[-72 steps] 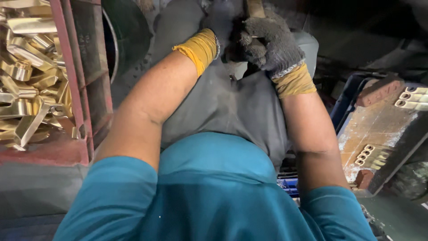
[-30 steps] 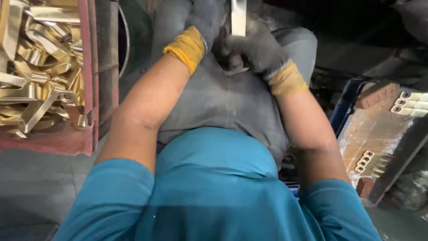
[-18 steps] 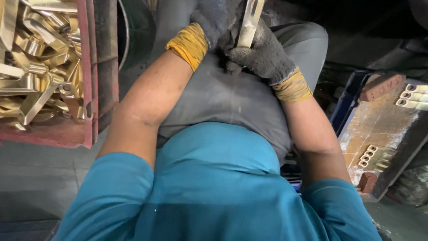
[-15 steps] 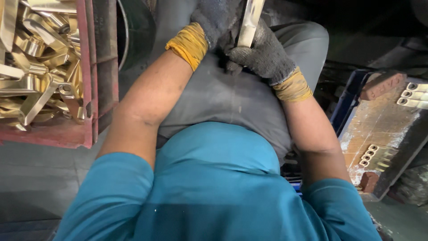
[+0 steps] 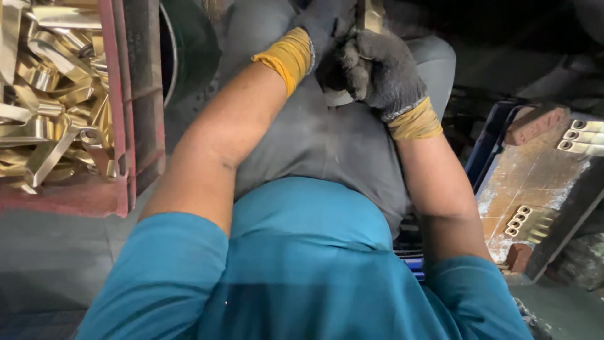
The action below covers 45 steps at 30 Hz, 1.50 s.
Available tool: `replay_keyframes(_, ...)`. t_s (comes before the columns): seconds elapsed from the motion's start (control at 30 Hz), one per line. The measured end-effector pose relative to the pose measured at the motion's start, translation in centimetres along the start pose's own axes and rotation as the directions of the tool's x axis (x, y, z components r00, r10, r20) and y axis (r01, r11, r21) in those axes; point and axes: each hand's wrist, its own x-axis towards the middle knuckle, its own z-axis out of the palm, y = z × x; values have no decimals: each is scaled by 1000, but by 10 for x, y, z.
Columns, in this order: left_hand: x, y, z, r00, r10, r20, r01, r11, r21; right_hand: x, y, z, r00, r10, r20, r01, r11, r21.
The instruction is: The person sits on the floor and repeatedly rubs small brass-colored metal parts with a sanding block. They pick up parts from a red bin to their left, sand them in their lap, and place the finished pieces into a blue bin to their right.
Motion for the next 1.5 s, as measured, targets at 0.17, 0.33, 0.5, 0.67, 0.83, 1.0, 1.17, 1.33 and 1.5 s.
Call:
replay_keyframes(0.17, 8, -7, 7, 1000, -16, -3, 15, 996, -84, 4, 3, -13, 1000, 6, -7, -5, 995, 98)
replay_keyframes(0.33, 3, -8, 1, 999, -33, -28, 29, 989, -147, 13, 2, -19, 979, 129, -159, -79, 954, 289)
replay_keyframes(0.5, 2, -12, -3, 998, -53, -41, 45, 983, -177, 23, 3, -29, 996, 87, 20, -89, 975, 206)
replay_keyframes(0.67, 7, -19, 0, 996, -80, -36, 72, 979, -188, 15, 2, -40, 994, 108, -21, -101, 970, 222)
replay_keyframes(0.83, 15, -22, 6, 996, -77, -43, 66, 975, -212, 13, 3, -50, 989, -68, 131, 76, 995, -58)
replay_keyframes(1.0, 14, -19, -2, 994, -77, -73, 59, 973, -224, 29, 2, -46, 992, 61, 109, -83, 974, 212)
replay_keyframes(1.17, 6, -19, -14, 991, -92, -93, 67, 968, -240, 32, 5, -41, 994, 102, 37, -108, 967, 230)
replay_keyframes(1.33, 16, -23, 4, 993, -100, -68, 77, 956, -282, 15, 4, -50, 999, 18, 26, -22, 987, 159)
replay_keyframes(1.5, 18, -28, 9, 993, -99, -68, 73, 945, -318, 16, 4, -45, 999, -47, 10, 45, 989, 141)
